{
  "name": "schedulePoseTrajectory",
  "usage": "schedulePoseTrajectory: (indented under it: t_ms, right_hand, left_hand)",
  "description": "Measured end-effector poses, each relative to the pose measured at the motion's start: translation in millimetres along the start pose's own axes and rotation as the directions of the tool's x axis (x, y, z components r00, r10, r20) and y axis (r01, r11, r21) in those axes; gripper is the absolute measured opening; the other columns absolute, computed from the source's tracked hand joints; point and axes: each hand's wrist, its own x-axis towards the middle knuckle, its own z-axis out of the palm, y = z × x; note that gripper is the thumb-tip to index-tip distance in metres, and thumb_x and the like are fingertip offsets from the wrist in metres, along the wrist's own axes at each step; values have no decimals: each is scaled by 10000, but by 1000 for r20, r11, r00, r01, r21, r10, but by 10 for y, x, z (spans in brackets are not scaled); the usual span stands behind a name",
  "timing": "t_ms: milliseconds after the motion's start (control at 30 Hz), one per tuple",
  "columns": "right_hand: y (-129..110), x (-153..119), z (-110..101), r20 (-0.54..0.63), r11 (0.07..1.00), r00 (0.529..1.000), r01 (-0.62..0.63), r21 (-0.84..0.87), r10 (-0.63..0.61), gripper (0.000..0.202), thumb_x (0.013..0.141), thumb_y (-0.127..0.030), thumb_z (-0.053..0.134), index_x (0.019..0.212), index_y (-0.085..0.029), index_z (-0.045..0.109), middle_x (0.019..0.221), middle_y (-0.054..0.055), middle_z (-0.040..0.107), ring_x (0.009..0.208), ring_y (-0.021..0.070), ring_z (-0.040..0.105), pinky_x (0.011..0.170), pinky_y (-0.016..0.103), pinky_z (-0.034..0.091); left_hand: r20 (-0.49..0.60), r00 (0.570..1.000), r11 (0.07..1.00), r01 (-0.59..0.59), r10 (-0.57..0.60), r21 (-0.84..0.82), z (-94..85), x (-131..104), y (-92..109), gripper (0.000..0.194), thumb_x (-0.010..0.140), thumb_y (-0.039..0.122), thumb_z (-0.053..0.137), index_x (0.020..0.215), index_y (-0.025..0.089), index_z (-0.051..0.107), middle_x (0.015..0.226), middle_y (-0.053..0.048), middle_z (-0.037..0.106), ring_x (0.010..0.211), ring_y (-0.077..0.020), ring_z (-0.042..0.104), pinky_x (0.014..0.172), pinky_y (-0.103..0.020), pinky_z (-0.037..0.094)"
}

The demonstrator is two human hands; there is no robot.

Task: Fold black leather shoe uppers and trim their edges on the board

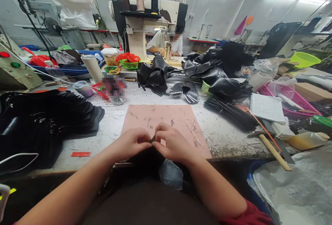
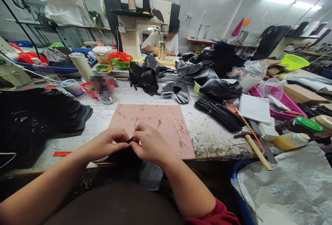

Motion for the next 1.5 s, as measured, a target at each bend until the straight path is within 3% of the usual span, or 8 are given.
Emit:
schedulePoseTrajectory:
  t_ms: [100,200,400,600,767,967,1267,1500]
  right_hand:
    - [24,-15,85,-112,984,991,55,-171,-74,152,744,-179,557,599,-179,510,797,58,526,740,167,496,678,301,423]
    - [32,-28,162,-127,953,978,124,-275,-163,137,775,-155,500,642,-172,530,792,76,557,748,182,501,690,319,419]
    - [20,-36,124,-26,995,995,95,39,-94,100,755,-119,509,674,-176,512,792,47,609,718,142,558,652,251,446]
    - [48,-8,128,-149,949,987,-15,314,65,149,680,-113,559,573,-184,484,709,19,626,663,125,587,651,240,457]
    - [23,20,172,-145,958,985,-50,281,94,183,653,-91,550,538,-185,444,661,-3,569,627,112,540,618,231,432]
    - [-24,19,102,-68,997,997,-32,75,37,127,675,-100,556,590,-178,501,750,10,505,699,121,503,655,246,423]
    - [58,0,81,-52,985,998,-30,172,39,127,712,-108,557,616,-178,513,771,5,536,715,117,531,686,249,430]
    - [53,16,118,-45,994,998,-38,106,43,132,746,-118,551,645,-182,496,771,9,548,725,128,523,688,265,420]
  left_hand:
    - [-34,998,999,50,-51,-13,12,7,-38,243,700,365,509,625,143,568,584,16,529,584,-127,466,545,-225,366]
    - [-68,997,999,47,-47,-9,26,11,-64,223,705,345,513,648,148,601,582,18,557,588,-128,482,557,-220,380]
    - [-60,998,1000,15,-17,-22,19,-4,-71,207,707,313,507,703,161,648,652,4,624,664,-153,539,642,-241,414]
    - [-13,1000,996,8,-10,-91,-16,-32,-76,271,715,332,493,800,134,656,712,-21,629,705,-167,525,667,-266,398]
    - [18,1000,996,15,-13,-90,-17,-37,-76,265,710,320,485,810,126,636,656,3,557,630,-133,457,585,-241,353]
    - [27,1000,993,5,-2,-122,8,-1,-61,227,692,350,507,646,134,561,600,26,485,607,-118,419,569,-227,332]
    - [-8,998,997,54,-55,-49,30,1,-107,260,713,337,464,741,127,614,593,32,459,593,-115,387,554,-233,305]
    - [0,999,999,40,-40,3,15,13,-99,294,713,346,453,735,109,626,565,28,462,564,-113,396,531,-230,315]
